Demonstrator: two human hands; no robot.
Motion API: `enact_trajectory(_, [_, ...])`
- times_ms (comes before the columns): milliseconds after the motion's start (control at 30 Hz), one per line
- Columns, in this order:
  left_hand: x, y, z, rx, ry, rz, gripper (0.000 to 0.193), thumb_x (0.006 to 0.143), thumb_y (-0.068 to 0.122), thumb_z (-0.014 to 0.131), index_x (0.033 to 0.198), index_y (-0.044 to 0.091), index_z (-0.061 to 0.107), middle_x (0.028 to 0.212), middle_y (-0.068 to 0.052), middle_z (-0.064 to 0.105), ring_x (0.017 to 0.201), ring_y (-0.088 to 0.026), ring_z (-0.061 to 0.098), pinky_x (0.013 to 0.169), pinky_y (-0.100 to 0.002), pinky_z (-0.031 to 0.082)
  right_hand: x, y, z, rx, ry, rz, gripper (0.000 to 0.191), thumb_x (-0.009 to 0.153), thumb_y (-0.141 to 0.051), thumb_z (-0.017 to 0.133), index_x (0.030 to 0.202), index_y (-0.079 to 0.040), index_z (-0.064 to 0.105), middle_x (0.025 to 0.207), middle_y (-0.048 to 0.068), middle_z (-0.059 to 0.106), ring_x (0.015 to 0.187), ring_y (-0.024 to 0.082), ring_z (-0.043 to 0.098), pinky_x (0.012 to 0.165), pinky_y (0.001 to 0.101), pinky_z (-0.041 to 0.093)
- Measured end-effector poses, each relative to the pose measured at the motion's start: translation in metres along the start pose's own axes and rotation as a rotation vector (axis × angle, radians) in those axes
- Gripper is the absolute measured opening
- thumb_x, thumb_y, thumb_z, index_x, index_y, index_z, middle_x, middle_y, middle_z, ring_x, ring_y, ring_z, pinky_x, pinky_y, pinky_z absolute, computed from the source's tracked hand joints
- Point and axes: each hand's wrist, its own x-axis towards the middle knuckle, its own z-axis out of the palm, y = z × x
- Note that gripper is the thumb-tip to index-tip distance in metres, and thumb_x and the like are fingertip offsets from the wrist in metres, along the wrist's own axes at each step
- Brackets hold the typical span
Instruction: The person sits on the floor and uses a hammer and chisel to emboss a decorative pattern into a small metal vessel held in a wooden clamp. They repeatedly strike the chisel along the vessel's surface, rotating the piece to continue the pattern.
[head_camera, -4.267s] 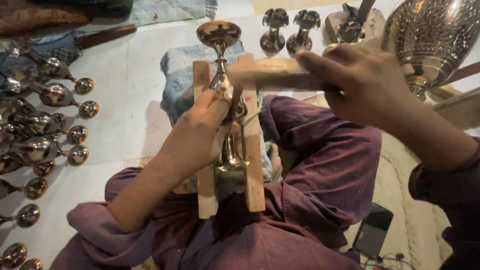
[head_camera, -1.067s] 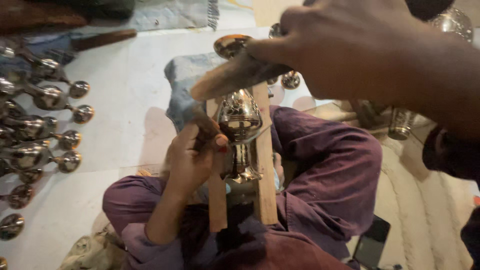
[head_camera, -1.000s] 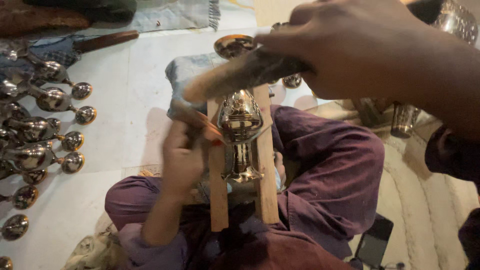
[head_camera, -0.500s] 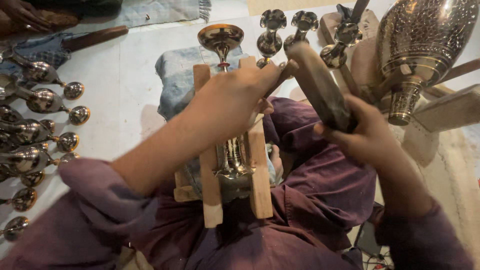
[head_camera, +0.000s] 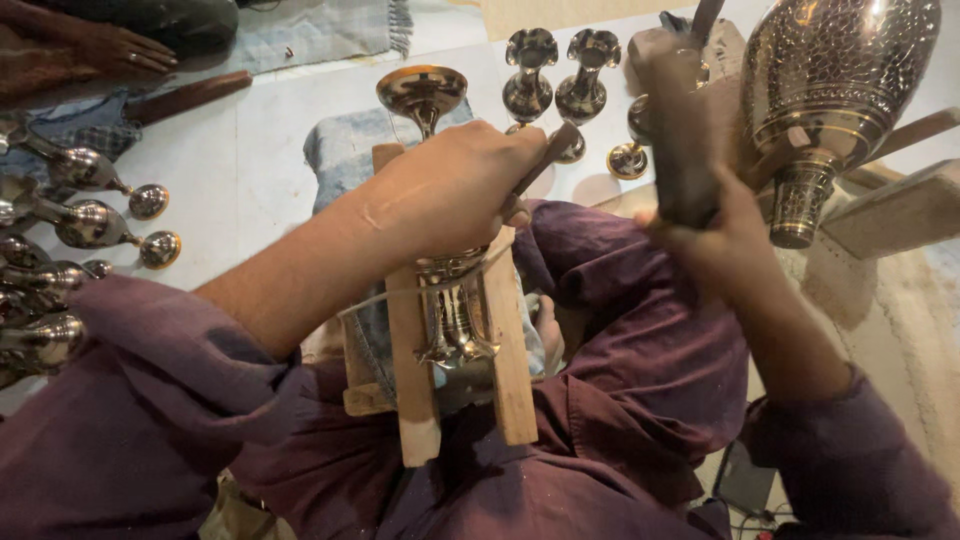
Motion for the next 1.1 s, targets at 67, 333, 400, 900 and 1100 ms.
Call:
enact_trajectory(67, [0.000,0.000,0.001,0.004,-0.011,-0.016,0.039,0.086,0.015,0.075,0.119,0.002,0.057,0.093,-0.023,0.072,0.090,-0.040,0.072,0.074,-0.049,0.056,0.007,-0.003,-0.004,-0.082,0.017,-0.122,0.041,0.086,-0.014,0.083,0.121,-0.008,0.062,0.094,0.011,0.068,0.081,0.015,0.068,0.073,0.0326,0.057])
enact_trajectory(333, [-0.015,-0.003,0.007,-0.027,0.075,0.016,0.029,0.088,0.013,0.074,0.109,0.001,0.056,0.089,-0.024,0.067,0.083,-0.042,0.071,0.068,-0.050,0.055,0.017,-0.021,-0.024,-0.646,0.120,-0.508,0.043,0.091,-0.011,0.080,0.131,-0.006,0.065,0.105,0.018,0.075,0.092,0.024,0.074,0.079,0.0395,0.060])
enact_trajectory(400, [-0.020,-0.005,0.010,-0.070,0.079,0.029,0.029,0.089,0.014,0.074,0.107,0.002,0.056,0.083,-0.022,0.069,0.084,-0.042,0.071,0.068,-0.053,0.052,0.013,-0.026,-0.023,-0.436,0.134,-0.189,0.048,0.089,-0.019,0.083,0.130,-0.007,0.060,0.091,0.018,0.074,0.081,0.025,0.073,0.074,0.0401,0.059])
enact_trajectory(900, [-0.031,-0.021,0.024,-0.156,0.281,0.195,0.031,0.085,0.015,0.078,0.098,0.002,0.053,0.079,-0.020,0.069,0.081,-0.041,0.070,0.067,-0.050,0.052,0.003,-0.045,-0.021,-0.499,0.127,-0.411,0.043,0.094,-0.025,0.083,0.128,-0.008,0.063,0.101,0.015,0.074,0.089,0.025,0.075,0.078,0.0386,0.060])
enact_trajectory(1100, [-0.042,-0.020,0.024,-0.171,0.312,0.306,0.030,0.088,0.015,0.077,0.095,0.003,0.051,0.081,-0.017,0.067,0.079,-0.038,0.069,0.066,-0.047,0.053,0.002,-0.050,-0.018,-0.479,0.157,-0.470,0.041,0.090,-0.020,0.082,0.123,-0.006,0.062,0.097,0.013,0.072,0.084,0.024,0.074,0.073,0.0397,0.060])
